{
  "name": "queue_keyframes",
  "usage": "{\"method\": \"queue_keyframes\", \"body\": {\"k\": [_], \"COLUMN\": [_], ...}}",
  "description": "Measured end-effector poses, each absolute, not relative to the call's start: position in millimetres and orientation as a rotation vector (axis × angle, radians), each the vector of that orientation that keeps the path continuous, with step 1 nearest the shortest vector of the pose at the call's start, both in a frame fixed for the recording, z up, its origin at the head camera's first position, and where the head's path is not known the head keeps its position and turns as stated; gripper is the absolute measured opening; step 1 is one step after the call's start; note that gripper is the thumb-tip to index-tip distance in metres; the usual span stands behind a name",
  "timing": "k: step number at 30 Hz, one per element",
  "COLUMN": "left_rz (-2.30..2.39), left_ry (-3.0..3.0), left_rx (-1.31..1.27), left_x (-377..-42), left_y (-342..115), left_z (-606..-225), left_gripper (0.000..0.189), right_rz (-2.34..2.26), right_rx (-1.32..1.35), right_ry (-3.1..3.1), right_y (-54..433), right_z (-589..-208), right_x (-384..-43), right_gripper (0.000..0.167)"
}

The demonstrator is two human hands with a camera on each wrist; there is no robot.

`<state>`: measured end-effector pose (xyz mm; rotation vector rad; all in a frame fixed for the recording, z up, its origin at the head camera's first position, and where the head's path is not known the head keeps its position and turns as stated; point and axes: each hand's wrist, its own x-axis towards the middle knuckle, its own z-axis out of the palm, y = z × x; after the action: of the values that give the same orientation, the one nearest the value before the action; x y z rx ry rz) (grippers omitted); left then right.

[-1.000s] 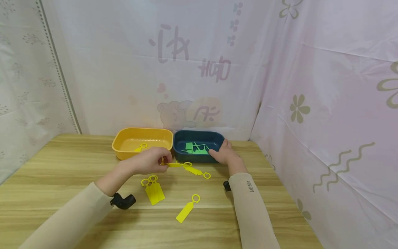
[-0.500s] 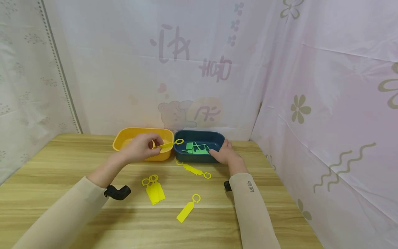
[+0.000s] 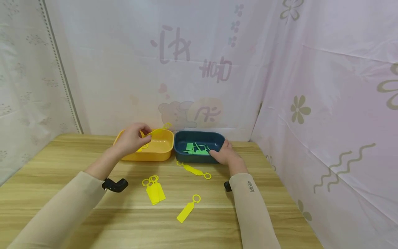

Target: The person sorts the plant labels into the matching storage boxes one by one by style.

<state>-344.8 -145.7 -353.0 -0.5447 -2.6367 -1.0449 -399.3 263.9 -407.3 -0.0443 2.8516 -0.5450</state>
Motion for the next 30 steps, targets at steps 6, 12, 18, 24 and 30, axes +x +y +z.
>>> {"method": "queue_keyframes", "body": {"k": [6, 12, 18, 24, 30], "left_rz": [-1.022, -0.991, -0.98, -0.94, -0.941], "left_ry": [-2.666, -2.691, -2.71, -2.704, -2.713], "left_rx": [-0.439, -0.375, -0.354, -0.378, -0.426], "left_x": [-354.1, -362.1, -364.6, -361.2, -358.7], "left_y": [-156.7, -165.0, -170.5, -170.9, -168.1], "left_z": [-359.0, -369.0, -376.4, -378.3, -381.3], "left_gripper": [0.025, 0.029, 0.027, 0.028, 0.028], "right_rz": [-0.543, -0.545, -0.539, -0.527, -0.522], "right_rx": [-0.042, -0.051, -0.052, -0.057, -0.056], "right_ry": [2.848, 2.853, 2.857, 2.855, 2.86], "right_y": [262.8, 263.5, 264.3, 264.2, 263.5], "right_z": [-406.6, -405.5, -406.6, -407.4, -408.3], "right_x": [-398.8, -397.3, -399.7, -401.3, -402.9], "right_gripper": [0.111, 0.11, 0.111, 0.112, 0.11]}}
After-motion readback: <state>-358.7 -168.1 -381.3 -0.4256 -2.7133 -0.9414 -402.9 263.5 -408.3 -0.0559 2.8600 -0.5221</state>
